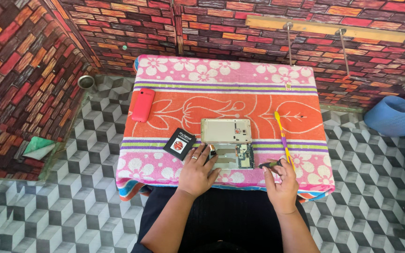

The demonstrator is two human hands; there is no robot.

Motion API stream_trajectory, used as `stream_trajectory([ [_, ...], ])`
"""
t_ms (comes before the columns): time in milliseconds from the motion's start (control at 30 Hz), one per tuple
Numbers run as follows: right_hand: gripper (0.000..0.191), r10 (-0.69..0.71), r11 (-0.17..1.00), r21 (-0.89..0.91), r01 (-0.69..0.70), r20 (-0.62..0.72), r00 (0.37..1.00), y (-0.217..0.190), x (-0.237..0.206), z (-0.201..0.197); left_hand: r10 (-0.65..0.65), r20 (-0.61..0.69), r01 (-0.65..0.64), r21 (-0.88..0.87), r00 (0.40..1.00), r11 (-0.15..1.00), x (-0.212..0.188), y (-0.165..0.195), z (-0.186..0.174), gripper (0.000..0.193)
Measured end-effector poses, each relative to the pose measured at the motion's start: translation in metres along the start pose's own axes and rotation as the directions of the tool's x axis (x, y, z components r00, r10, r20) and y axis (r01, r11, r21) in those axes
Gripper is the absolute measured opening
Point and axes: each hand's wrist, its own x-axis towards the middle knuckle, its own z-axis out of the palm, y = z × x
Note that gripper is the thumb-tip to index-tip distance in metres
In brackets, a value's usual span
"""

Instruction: The person disassembles a smartphone on a towel-covered table. They remove the back cover and battery, then use a screwdriver to unscrew and lift out internal components, setting parts aside while working through the phone's internals.

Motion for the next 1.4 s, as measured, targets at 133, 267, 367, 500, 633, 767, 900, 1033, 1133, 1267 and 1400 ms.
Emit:
stream_trajectory([
  [133,0.059,0.026,1.000,0.009,-0.027,0.048,0.998,-0.001,0.003,-0.002,-0.001,0.007,0.001,0.007,1.000,1.000,0.000,0.000,0.001,0.039],
  [267,0.055,-0.031,0.999,-0.040,0.034,0.066,0.997,-0.003,0.010,-0.003,-0.004,0.012,0.004,0.011,1.000,1.000,-0.001,0.000,0.002,0.039],
  [367,0.051,-0.046,0.977,-0.208,0.050,0.024,0.999,-0.003,0.013,0.001,-0.008,0.009,0.008,0.009,1.000,1.000,0.000,-0.001,0.004,0.040],
  [500,0.046,0.028,0.994,-0.102,-0.027,0.014,1.000,-0.004,0.012,0.004,-0.018,0.041,0.018,0.007,0.999,1.000,0.000,-0.002,0.006,0.041],
  [633,0.048,-0.007,1.000,0.030,0.005,0.068,0.998,-0.003,0.011,-0.002,-0.024,0.041,0.024,-0.001,0.999,1.000,-0.001,-0.002,0.008,0.040],
  [767,0.051,-0.025,0.992,-0.125,0.027,0.017,1.000,0.005,0.013,0.001,-0.011,0.038,0.010,0.025,0.999,1.000,-0.001,-0.001,0.009,0.041],
  [900,0.050,0.120,0.961,-0.247,-0.124,-0.031,0.992,0.009,0.012,0.003,-0.013,-0.009,0.014,0.023,1.000,1.000,-0.005,-0.001,0.009,0.040],
  [1033,0.047,0.023,1.000,0.003,-0.023,0.020,1.000,0.005,0.010,0.004,-0.027,-0.010,0.027,-0.006,1.000,1.000,-0.007,-0.003,0.013,0.045],
  [1133,0.045,-0.009,1.000,0.021,0.009,-0.011,1.000,0.002,0.011,0.007,-0.039,-0.038,0.038,-0.017,0.999,0.999,-0.008,-0.003,0.015,0.045],
  [1267,0.047,0.041,0.952,-0.298,-0.065,-0.084,0.996,0.001,0.016,0.010,-0.046,-0.043,0.044,-0.037,0.998,0.998,-0.007,-0.005,0.014,0.047],
  [1400,0.045,0.089,0.987,-0.130,-0.096,-0.058,0.994,-0.001,0.016,0.011,-0.057,-0.031,0.055,-0.054,0.998,0.997,-0.007,-0.005,0.012,0.047],
])
